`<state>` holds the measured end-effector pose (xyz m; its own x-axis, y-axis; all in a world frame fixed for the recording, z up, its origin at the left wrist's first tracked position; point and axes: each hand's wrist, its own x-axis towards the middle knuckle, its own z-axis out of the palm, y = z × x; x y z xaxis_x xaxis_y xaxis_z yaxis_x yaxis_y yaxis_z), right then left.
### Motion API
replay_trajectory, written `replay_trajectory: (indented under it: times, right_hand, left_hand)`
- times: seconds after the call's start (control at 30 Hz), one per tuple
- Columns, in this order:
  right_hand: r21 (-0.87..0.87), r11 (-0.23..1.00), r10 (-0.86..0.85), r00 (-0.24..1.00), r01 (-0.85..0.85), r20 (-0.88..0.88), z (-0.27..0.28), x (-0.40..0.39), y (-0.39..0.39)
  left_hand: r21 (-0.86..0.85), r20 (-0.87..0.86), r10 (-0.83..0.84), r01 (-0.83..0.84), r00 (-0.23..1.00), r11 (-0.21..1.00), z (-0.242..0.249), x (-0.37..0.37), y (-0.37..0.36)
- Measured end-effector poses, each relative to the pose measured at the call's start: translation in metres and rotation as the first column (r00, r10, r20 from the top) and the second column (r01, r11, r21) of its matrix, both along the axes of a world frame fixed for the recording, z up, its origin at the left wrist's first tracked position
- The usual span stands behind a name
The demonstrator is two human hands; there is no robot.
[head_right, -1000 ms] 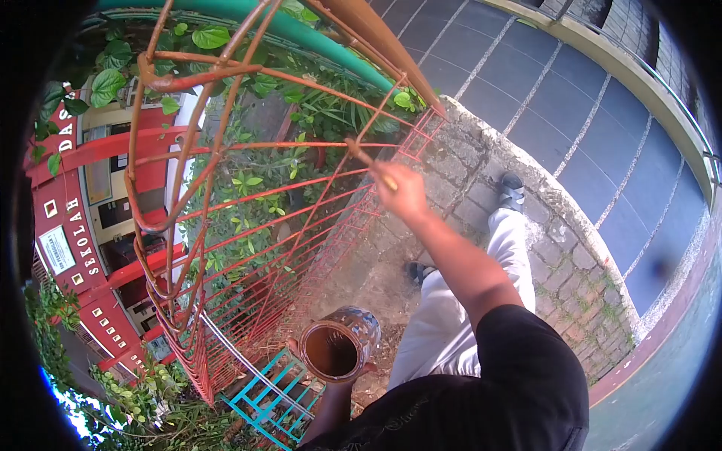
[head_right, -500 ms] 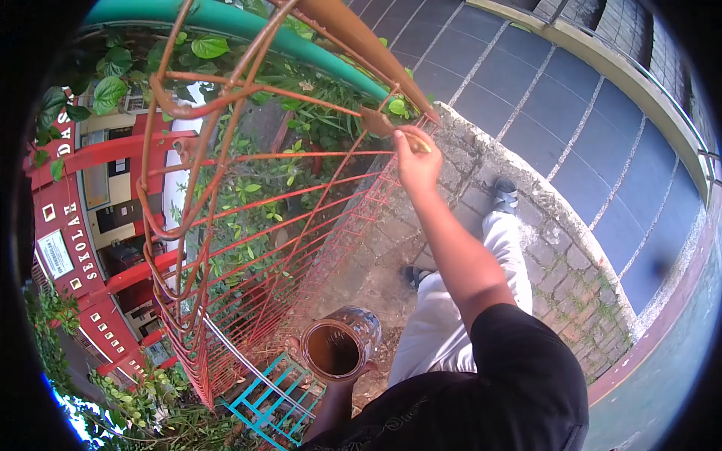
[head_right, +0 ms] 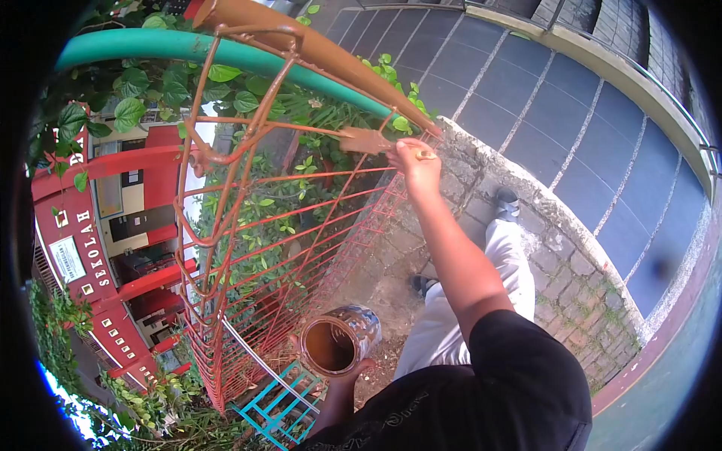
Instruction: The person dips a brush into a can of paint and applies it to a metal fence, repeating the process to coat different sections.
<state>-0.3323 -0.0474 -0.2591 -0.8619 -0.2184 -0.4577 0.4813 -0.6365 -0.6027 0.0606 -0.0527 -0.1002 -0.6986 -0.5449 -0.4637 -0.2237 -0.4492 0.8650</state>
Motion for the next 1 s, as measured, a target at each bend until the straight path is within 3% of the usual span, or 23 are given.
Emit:
replay_trajectory:
  times: [0.03, 0.13, 0.17, 0.27, 0.3, 0.4, 0.43, 0.53, 0.57, 0.6, 0.67, 0.7, 0.8, 0.87, 0.93, 1.0]
  right_hand:
    - [0.136, 0.991, 0.006, 1.000, -0.003, -0.024, -0.011, -0.004, -0.003]
    - [0.109, 0.994, -0.014, 1.000, 0.011, 0.021, -0.006, -0.009, 0.017]
    - [-0.026, 0.998, -0.053, 0.998, 0.053, 0.024, 0.009, -0.006, 0.018]
    - [0.059, 0.998, -0.006, 0.999, 0.008, -0.041, -0.018, -0.003, 0.005]
    - [0.205, 0.978, -0.028, 0.998, 0.038, -0.051, -0.049, -0.003, 0.001]
    - [0.395, 0.918, 0.074, 0.990, -0.022, -0.118, -0.032, -0.001, 0.005]
    - [0.312, 0.950, 0.032, 0.986, 0.020, -0.161, -0.020, 0.002, -0.001]
    - [-0.124, 0.991, -0.058, 0.998, 0.057, -0.004, 0.034, 0.000, 0.009]
    - [-0.043, 0.999, -0.021, 1.000, 0.020, -0.014, 0.020, -0.001, 0.007]
    - [0.143, 0.990, 0.021, 0.999, -0.017, -0.026, -0.008, 0.000, 0.005]
    - [0.498, 0.864, 0.100, 0.995, -0.071, -0.030, -0.061, 0.002, 0.003]
    - [0.500, 0.863, 0.111, 0.992, -0.066, -0.060, -0.060, 0.000, 0.008]
    - [0.077, 0.997, 0.039, 0.993, -0.031, -0.109, -0.018, 0.002, 0.006]
    - [-0.099, 0.995, 0.023, 0.999, -0.021, 0.028, 0.005, -0.006, 0.012]
    - [0.193, 0.980, 0.067, 0.993, -0.046, -0.100, -0.013, -0.014, 0.003]
    - [0.139, 0.990, 0.018, 0.999, -0.010, -0.052, -0.008, -0.018, 0.006]
  left_hand:
    - [0.007, -0.007, 0.007, -0.007, 1.000, 1.000, -0.001, -0.002, 0.001]
    - [-0.069, -0.008, -0.062, 0.061, 0.998, 0.996, -0.003, -0.013, -0.004]
    - [-0.091, 0.004, -0.080, 0.080, 0.997, 0.993, -0.002, -0.015, -0.003]
    - [-0.125, 0.028, -0.111, 0.114, 0.993, 0.986, -0.004, -0.023, 0.000]
    - [-0.133, 0.026, -0.114, 0.116, 0.993, 0.984, -0.006, -0.023, 0.002]
    - [-0.170, 0.023, -0.135, 0.137, 0.991, 0.976, -0.007, -0.030, 0.000]
    - [-0.179, 0.031, -0.139, 0.143, 0.990, 0.974, -0.006, -0.031, 0.001]
    - [-0.205, 0.044, -0.145, 0.151, 0.988, 0.967, -0.004, -0.034, 0.001]
    - [-0.215, 0.046, -0.147, 0.153, 0.988, 0.965, -0.003, -0.034, 0.002]
    - [-0.222, 0.047, -0.147, 0.154, 0.988, 0.963, -0.003, -0.035, 0.002]
    - [-0.238, 0.049, -0.151, 0.158, 0.987, 0.958, -0.002, -0.036, 0.002]
    - [-0.249, 0.043, -0.154, 0.160, 0.987, 0.955, -0.002, -0.037, 0.001]
    - [-0.289, 0.054, -0.155, 0.164, 0.986, 0.943, -0.002, -0.038, 0.000]
    - [-0.318, 0.065, -0.144, 0.157, 0.987, 0.935, -0.003, -0.036, 0.001]
    - [-0.338, 0.067, -0.137, 0.152, 0.988, 0.929, -0.001, -0.036, 0.001]
    - [-0.363, 0.067, -0.135, 0.150, 0.989, 0.920, -0.001, -0.035, -0.001]
